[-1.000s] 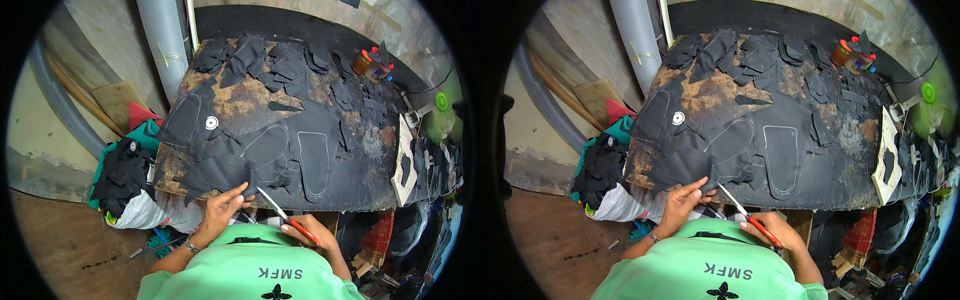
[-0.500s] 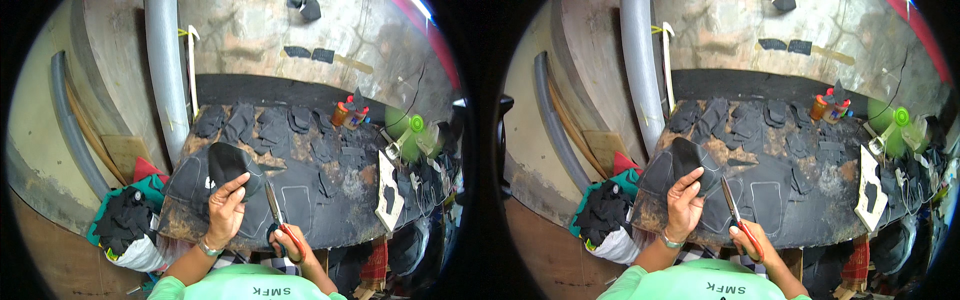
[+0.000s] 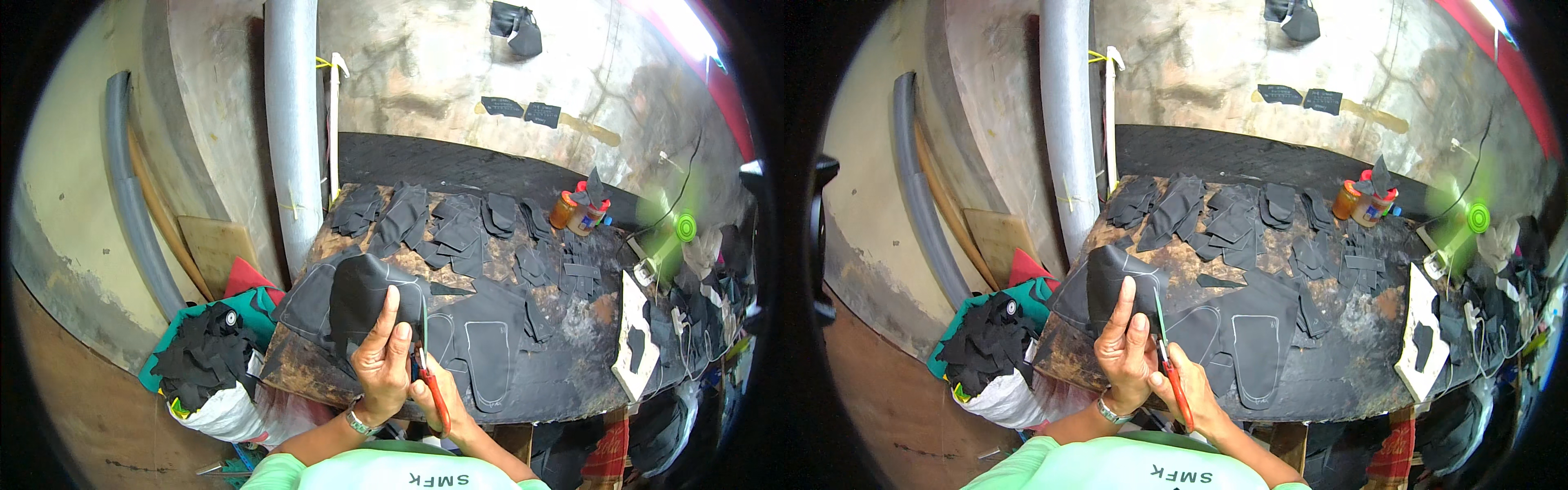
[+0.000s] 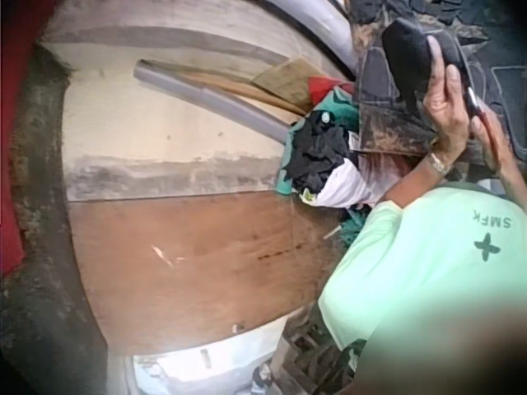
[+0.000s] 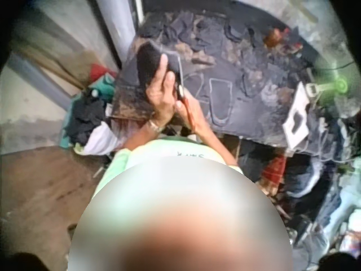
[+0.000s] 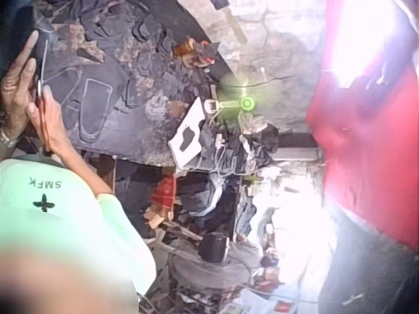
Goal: The person uses red-handled scissors to cut black fabric pieces along white chalk outlines on a worn wooden table. They repeatedly trim edges, rotate the fabric, and stack finished pieces while working in a small workshop.
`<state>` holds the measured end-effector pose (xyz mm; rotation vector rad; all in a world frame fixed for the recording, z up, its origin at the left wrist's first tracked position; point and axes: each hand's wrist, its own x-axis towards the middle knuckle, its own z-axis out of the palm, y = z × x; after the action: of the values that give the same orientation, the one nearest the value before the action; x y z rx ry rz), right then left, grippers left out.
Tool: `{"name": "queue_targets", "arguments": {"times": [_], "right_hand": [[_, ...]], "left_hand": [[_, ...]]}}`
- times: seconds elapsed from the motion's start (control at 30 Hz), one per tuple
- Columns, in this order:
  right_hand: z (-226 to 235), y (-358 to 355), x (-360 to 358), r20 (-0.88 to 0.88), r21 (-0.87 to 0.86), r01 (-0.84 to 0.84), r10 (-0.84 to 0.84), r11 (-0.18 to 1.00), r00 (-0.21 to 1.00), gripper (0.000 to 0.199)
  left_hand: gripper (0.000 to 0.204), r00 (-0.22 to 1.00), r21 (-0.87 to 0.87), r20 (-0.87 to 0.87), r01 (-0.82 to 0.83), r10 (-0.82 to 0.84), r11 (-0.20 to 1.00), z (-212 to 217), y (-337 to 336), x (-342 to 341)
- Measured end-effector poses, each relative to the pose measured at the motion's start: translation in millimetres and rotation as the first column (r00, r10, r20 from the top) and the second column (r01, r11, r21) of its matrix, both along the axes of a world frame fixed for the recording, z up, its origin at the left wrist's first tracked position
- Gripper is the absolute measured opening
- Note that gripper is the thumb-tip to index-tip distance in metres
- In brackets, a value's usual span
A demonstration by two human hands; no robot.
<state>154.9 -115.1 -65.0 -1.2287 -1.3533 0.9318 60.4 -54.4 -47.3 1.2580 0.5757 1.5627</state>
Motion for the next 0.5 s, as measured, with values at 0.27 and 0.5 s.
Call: {"name": "queue_targets", "arguments": {"times": [0.27, 0.5], "right_hand": [[-2.9, -11.0, -9.0, -0.143, 0.037, 0.004, 0.001, 0.999, 0.990, 0.070], [-0.1, -15.7, -5.1, -0.213, -0.024, -0.048, 0.042, 0.999, 0.976, 0.064]], "left_hand": [[0.042, 0.984, 0.033, 0.136, 0.108, -0.112, 0.994, -2.0, -2.5, -0.2], [0.041, 0.996, 0.063, -0.086, -0.004, 0.010, 0.998, 6.1, -2.7, -9.0]]}}
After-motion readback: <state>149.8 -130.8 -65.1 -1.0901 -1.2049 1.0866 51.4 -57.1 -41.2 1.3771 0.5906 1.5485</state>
